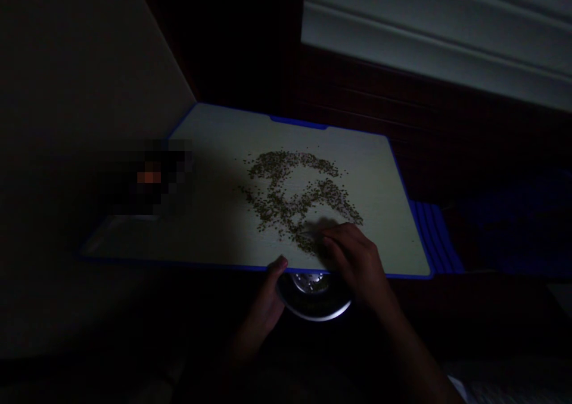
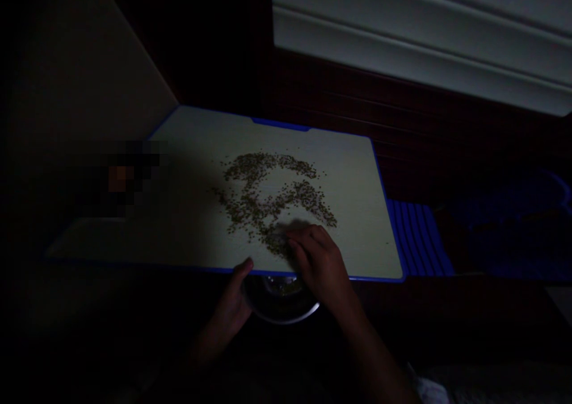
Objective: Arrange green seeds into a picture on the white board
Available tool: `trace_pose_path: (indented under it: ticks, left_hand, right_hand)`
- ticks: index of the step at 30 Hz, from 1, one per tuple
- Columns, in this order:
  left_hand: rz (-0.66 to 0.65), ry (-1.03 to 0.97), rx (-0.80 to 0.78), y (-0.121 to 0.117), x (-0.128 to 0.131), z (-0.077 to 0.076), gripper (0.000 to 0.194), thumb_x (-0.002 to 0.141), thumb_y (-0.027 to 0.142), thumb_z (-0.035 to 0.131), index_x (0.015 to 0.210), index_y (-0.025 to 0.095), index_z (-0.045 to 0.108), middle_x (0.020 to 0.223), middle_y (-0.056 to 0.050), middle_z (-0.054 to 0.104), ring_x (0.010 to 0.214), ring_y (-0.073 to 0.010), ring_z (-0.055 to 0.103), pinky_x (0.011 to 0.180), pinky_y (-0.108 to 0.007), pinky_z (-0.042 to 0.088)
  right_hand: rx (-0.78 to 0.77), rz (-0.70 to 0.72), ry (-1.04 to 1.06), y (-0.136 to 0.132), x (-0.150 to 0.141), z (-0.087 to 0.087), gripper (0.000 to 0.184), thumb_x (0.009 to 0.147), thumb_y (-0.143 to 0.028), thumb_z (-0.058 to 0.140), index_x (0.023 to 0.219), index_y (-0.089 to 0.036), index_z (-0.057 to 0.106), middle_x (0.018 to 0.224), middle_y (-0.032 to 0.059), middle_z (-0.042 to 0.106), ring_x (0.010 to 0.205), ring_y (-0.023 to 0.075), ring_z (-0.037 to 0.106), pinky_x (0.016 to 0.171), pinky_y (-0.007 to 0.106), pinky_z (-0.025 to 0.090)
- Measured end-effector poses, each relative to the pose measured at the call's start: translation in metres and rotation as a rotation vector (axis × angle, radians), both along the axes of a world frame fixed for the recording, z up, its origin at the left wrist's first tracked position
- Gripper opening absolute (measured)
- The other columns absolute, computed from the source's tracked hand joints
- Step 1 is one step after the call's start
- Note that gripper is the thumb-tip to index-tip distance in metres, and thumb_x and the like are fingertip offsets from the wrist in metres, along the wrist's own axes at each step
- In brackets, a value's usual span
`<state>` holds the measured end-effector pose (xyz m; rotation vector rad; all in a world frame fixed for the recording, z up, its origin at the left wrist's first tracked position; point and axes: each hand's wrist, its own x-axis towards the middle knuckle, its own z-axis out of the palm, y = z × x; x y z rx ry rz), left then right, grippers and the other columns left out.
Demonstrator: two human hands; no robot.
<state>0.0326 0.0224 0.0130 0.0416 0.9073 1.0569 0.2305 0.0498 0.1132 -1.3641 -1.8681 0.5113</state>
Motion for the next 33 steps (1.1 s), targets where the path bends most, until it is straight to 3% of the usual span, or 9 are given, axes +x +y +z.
trace_pose_path:
  ticks: [3, 6, 11, 19, 24, 28, 33]
  left_hand:
    - [-0.008, 0.006, 0.008, 0.000, 0.001, 0.005, 0.037, 0.073, 0.042, 0.094, 0.098, 0.018, 0.082, 0.102, -0.008, 0.087, 0.116, -0.0343, 0.077, 0.113, -0.046, 0.052]
    - [-0.017, 0.016, 0.010, 0.002, 0.002, 0.009, 0.037, 0.073, 0.043, 0.093, 0.097, 0.017, 0.082, 0.099, -0.008, 0.087, 0.119, -0.0352, 0.076, 0.112, -0.045, 0.053]
    - [-0.026, 0.052, -0.009, 0.003, 0.003, 0.011, 0.042, 0.068, 0.046, 0.096, 0.095, 0.017, 0.082, 0.090, -0.006, 0.085, 0.112, -0.0352, 0.077, 0.107, -0.045, 0.055]
    - [-0.021, 0.048, -0.016, 0.003, 0.004, 0.013, 0.046, 0.067, 0.045, 0.096, 0.099, 0.016, 0.080, 0.094, -0.009, 0.085, 0.115, -0.0370, 0.076, 0.107, -0.047, 0.055]
    - [-0.031, 0.059, -0.004, 0.002, 0.003, 0.017, 0.046, 0.067, 0.047, 0.096, 0.097, 0.017, 0.079, 0.099, -0.009, 0.085, 0.118, -0.0383, 0.075, 0.107, -0.048, 0.054]
    - [-0.040, 0.060, -0.011, 0.002, 0.001, 0.018, 0.044, 0.068, 0.046, 0.096, 0.097, 0.018, 0.080, 0.097, -0.009, 0.084, 0.118, -0.0377, 0.074, 0.107, -0.046, 0.054]
    - [-0.025, 0.077, -0.024, 0.002, 0.001, 0.017, 0.035, 0.069, 0.045, 0.095, 0.088, 0.019, 0.079, 0.087, -0.006, 0.083, 0.111, -0.0357, 0.077, 0.106, -0.045, 0.055]
  right_hand:
    - [0.002, -0.079, 0.071, 0.002, 0.015, 0.002, 0.021, 0.104, -0.027, 0.063, 0.118, -0.027, 0.078, 0.110, 0.0066, 0.081, 0.103, 0.0215, 0.074, 0.094, 0.038, 0.060]
    - [-0.108, -0.149, 0.172, 0.003, 0.023, 0.005, 0.020, 0.101, -0.033, 0.068, 0.117, -0.029, 0.080, 0.113, 0.0055, 0.082, 0.104, 0.0222, 0.077, 0.093, 0.039, 0.062]
    - [-0.358, -0.042, 0.287, 0.006, 0.011, 0.004, 0.018, 0.095, -0.035, 0.074, 0.110, -0.029, 0.083, 0.113, 0.0034, 0.085, 0.101, 0.0228, 0.081, 0.092, 0.041, 0.065]
    - [-0.443, -0.207, 0.309, 0.016, 0.016, -0.005, 0.027, 0.090, -0.041, 0.078, 0.113, -0.029, 0.084, 0.109, 0.0058, 0.086, 0.097, 0.0259, 0.081, 0.087, 0.046, 0.066]
    - [-0.490, -0.288, 0.275, 0.018, 0.023, -0.003, 0.033, 0.085, -0.046, 0.080, 0.112, -0.027, 0.085, 0.100, 0.0058, 0.087, 0.091, 0.0264, 0.080, 0.084, 0.043, 0.064]
    - [-0.468, -0.354, 0.275, 0.020, 0.031, 0.001, 0.030, 0.085, -0.045, 0.080, 0.109, -0.028, 0.086, 0.109, 0.0062, 0.087, 0.098, 0.0267, 0.081, 0.092, 0.043, 0.062]
    - [-0.463, -0.399, 0.252, 0.023, 0.041, 0.007, 0.030, 0.085, -0.045, 0.078, 0.107, -0.026, 0.086, 0.105, 0.0083, 0.087, 0.094, 0.0275, 0.081, 0.088, 0.045, 0.062]
